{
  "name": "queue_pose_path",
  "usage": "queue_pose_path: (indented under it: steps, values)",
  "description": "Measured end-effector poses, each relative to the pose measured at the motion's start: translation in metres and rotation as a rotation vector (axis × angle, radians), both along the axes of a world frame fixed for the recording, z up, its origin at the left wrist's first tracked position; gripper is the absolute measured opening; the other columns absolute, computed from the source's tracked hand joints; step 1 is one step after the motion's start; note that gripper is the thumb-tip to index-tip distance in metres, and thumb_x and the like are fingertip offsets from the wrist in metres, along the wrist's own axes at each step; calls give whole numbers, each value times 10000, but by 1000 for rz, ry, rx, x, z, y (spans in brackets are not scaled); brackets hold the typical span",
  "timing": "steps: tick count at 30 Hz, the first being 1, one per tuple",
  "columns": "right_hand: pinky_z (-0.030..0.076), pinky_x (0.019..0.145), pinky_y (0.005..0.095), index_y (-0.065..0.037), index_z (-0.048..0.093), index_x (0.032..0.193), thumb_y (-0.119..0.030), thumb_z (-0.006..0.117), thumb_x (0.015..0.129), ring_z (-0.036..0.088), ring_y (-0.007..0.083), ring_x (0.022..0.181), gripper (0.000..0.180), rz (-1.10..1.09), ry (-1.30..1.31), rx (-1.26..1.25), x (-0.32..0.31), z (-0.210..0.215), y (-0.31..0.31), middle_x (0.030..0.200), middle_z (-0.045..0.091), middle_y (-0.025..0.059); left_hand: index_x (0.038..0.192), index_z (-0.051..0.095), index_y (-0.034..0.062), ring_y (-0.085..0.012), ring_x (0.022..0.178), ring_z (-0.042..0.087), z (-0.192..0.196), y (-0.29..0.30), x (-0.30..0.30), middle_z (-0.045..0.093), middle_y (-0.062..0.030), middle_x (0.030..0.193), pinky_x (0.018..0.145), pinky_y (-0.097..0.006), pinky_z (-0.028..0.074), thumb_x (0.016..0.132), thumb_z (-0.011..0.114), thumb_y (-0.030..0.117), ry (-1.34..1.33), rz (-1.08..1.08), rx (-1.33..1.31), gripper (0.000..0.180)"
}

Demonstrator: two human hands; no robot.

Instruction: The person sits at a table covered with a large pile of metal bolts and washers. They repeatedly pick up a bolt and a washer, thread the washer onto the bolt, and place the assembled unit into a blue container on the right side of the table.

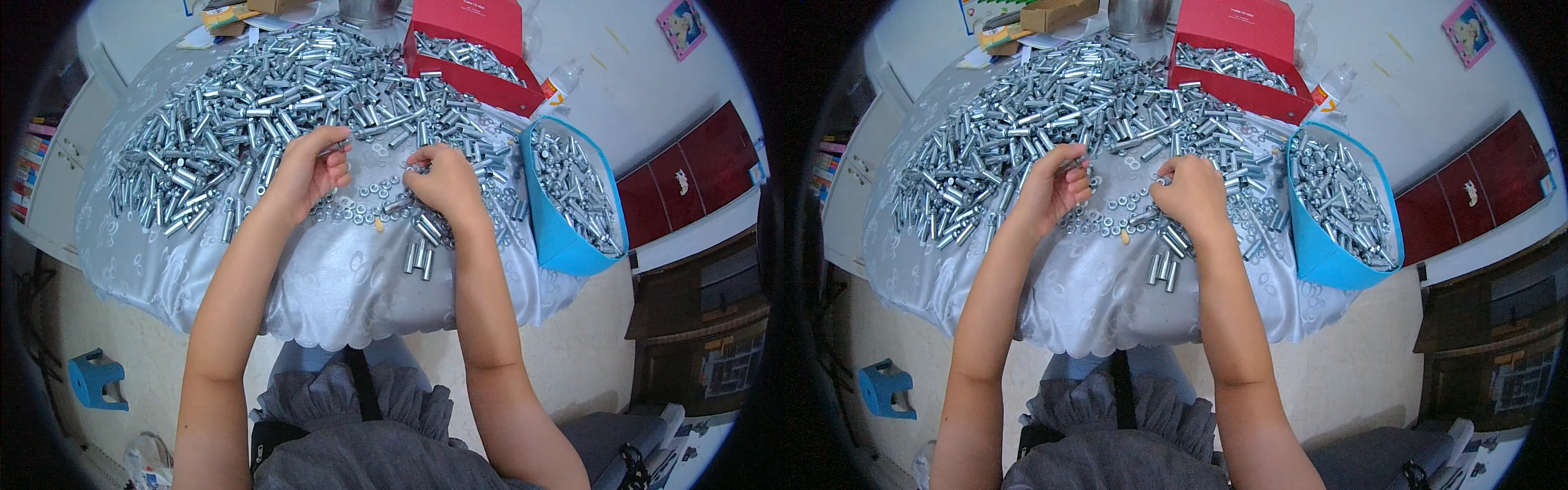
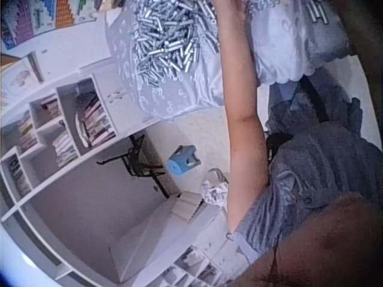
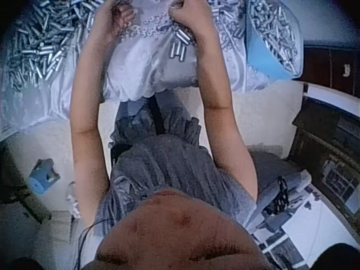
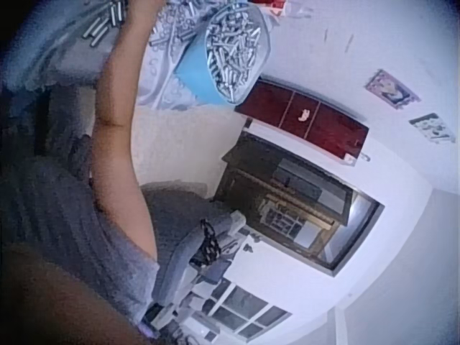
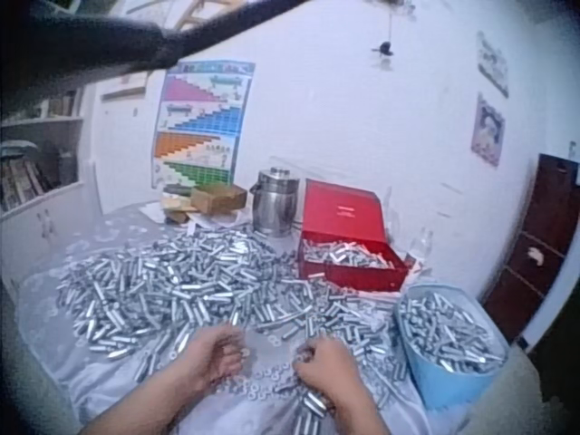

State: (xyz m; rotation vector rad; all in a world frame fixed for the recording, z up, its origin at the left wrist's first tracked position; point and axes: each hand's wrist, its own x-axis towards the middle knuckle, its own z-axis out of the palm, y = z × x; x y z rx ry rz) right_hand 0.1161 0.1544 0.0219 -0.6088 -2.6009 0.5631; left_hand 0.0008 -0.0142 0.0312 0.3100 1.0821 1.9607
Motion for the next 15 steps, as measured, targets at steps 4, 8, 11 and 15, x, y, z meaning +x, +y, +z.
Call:
queue_pose_path:
  steps: [4,8,11,15]
  values:
    - [474,749,366,-70,690,754,-181,619,603,610,300,760,200,-11,-53,-48,-1,2,-1,750,646,137,744,502,51,-84,528,406,-4,4,4,392,19,580,516,-243,389,809,567,157,183,-63,31,140]
    - [480,725,361,-74,689,748,-168,629,610,615,295,719,178,-3,-47,-8,0,2,-4,723,647,123,747,510,48,-89,540,416,-3,4,5,401,16,588,536,-255,398,812,556,126,208,-72,22,112]
    - [486,679,330,-40,678,798,-177,628,631,624,274,714,221,53,-38,61,0,-3,-4,752,645,134,749,518,43,-90,537,430,-6,4,4,413,14,590,539,-258,409,807,555,127,225,-74,16,108]
    - [472,703,346,-48,676,785,-146,644,660,610,267,749,162,108,157,-70,-3,-2,-9,766,644,124,762,537,31,-97,530,454,-7,5,5,437,8,589,543,-254,422,801,549,143,286,-69,-65,118]
